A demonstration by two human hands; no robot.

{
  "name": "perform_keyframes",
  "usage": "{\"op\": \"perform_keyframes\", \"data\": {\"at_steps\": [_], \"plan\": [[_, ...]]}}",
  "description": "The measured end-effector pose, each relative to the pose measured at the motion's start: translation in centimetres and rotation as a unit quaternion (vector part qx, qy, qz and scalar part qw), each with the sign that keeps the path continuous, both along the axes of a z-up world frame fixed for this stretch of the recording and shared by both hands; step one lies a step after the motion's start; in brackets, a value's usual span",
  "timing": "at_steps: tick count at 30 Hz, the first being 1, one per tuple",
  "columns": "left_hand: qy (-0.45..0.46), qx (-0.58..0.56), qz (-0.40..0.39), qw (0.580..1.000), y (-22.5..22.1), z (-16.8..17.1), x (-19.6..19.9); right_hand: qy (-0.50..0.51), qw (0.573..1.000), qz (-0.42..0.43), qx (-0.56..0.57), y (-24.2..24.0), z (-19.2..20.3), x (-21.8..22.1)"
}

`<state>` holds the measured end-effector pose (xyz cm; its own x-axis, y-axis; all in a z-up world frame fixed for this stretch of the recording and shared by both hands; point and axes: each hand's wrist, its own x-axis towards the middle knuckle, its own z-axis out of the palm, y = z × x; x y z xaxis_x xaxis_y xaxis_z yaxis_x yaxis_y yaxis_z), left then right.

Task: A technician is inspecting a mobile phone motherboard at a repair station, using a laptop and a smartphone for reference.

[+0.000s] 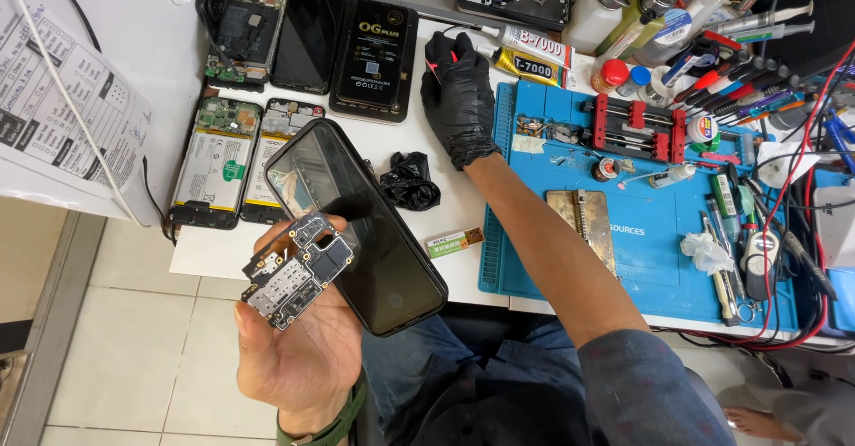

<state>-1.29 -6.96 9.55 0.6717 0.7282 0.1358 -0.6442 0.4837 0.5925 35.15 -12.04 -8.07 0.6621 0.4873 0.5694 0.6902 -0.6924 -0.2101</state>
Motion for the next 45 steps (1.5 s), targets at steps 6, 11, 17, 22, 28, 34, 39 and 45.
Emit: {"op": "perform_keyframes", "data": {"at_steps": [6, 11, 17, 22, 28, 34, 39, 45], "plan": [[-0.016, -0.02, -0.035, 0.999, 0.2, 0.1, -0.2, 0.005, 1.0, 0.016, 0.001, 0.1, 0.7, -0.3], [0.0, -0.014, -0.027, 1.0, 0.2, 0.4, -0.1, 0.006, 1.0, 0.018, 0.022, 0.0, 0.6, -0.3], [-0.021, -0.028, -0.038, 0.999, 0.3, -0.1, -0.3, 0.007, 1.0, 0.002, -0.002, 0.0, -0.1, 0.0], [-0.031, -0.029, -0.044, 0.998, 0.3, -0.1, -0.3, 0.013, 1.0, 0.001, 0.01, -0.1, 0.5, -0.4], [-0.043, -0.035, -0.047, 0.997, 0.4, -0.1, -0.4, 0.017, 1.0, 0.01, 0.022, -0.1, 1.0, -0.6], [-0.037, -0.032, -0.043, 0.998, 0.4, 0.0, -0.4, 0.024, 0.998, 0.022, 0.05, -0.1, 0.7, -0.6], [-0.033, -0.038, -0.045, 0.998, 0.3, 0.1, -0.4, 0.018, 0.998, 0.019, 0.05, -0.1, 1.1, -0.9], [-0.02, -0.023, -0.033, 0.999, 0.2, 0.1, -0.2, -0.002, 1.0, -0.003, 0.015, 0.0, 0.4, -0.3]]}}
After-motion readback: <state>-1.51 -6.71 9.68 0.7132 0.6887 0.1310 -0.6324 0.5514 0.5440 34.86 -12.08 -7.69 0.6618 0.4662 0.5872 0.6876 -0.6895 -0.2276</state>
